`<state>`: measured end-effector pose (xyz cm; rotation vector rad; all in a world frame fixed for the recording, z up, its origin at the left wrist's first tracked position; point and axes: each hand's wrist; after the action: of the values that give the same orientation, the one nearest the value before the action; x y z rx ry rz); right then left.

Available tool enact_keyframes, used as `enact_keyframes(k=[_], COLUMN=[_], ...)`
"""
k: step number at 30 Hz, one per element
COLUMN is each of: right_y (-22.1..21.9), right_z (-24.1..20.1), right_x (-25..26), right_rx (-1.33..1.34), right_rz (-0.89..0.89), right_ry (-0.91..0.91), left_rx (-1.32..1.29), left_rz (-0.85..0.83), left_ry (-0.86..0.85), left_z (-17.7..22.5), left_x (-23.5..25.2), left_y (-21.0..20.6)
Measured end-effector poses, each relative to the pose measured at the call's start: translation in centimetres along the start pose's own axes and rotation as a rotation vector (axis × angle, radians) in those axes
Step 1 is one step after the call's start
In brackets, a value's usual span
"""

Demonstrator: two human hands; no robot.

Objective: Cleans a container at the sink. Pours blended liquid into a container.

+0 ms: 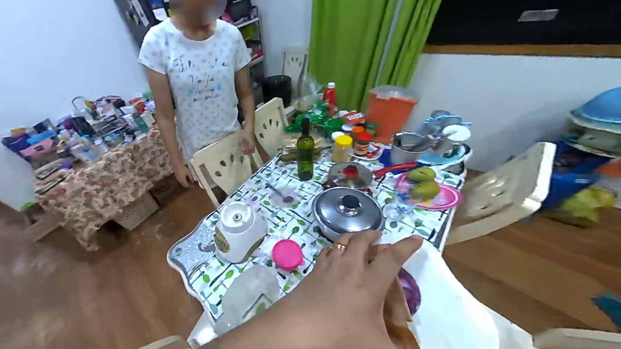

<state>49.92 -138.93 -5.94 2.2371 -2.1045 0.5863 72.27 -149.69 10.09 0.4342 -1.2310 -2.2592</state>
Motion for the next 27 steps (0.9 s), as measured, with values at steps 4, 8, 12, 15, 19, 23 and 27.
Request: enact_keyframes(k=[4,8,12,15,19,23,27], right_y=[-0.1,0.0,-0.7,-0.9,-1.3,-1.6,-1.8], right_z=[0.5,1.0,1.3,1.9,2.1,2.5,2.8], right_x=[1.0,1.7,2.4,2.7,3.2,3.8,4.4], right_rx=[0.005,-0.005,-0.009,0.006,0.014,-0.004,-0.026], right_rz=[-0.077,-0.158,-0.186,-0.210,-0.248,-0.266,-0.307], right_ry=[0.034,0.037,0.023,0.021,0.011,-0.001,-0.018], left_rx=[-0.275,-0.770,-1.190,-1.562,-1.734,-1.801,-1.839], left_rz=[0.101,0.161,0.223,0.300,0.380,0.466,0.650], left_ry=[-0.044,-0.163,-0.304,-0.517,-0.680,-0.702,-0.674], left_z=[-1.4,-4.0,-6.4,-7.9,-10.2,-11.3,-12.2], left_x=[-1.0,-1.6,-3.5,-5.0,-6.0,-6.9,-8.8], left_y=[1.2,1.8,1.9,1.5,0.9,0.7,1.0])
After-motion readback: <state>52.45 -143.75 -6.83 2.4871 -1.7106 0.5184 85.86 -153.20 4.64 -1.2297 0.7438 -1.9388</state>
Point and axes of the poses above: each hand's wrist, its own x-axis towards the middle knuckle, its own y-axis out of the back of the hand, z = x × y, and after that the axes turned 15 degrees about -z, right-handed
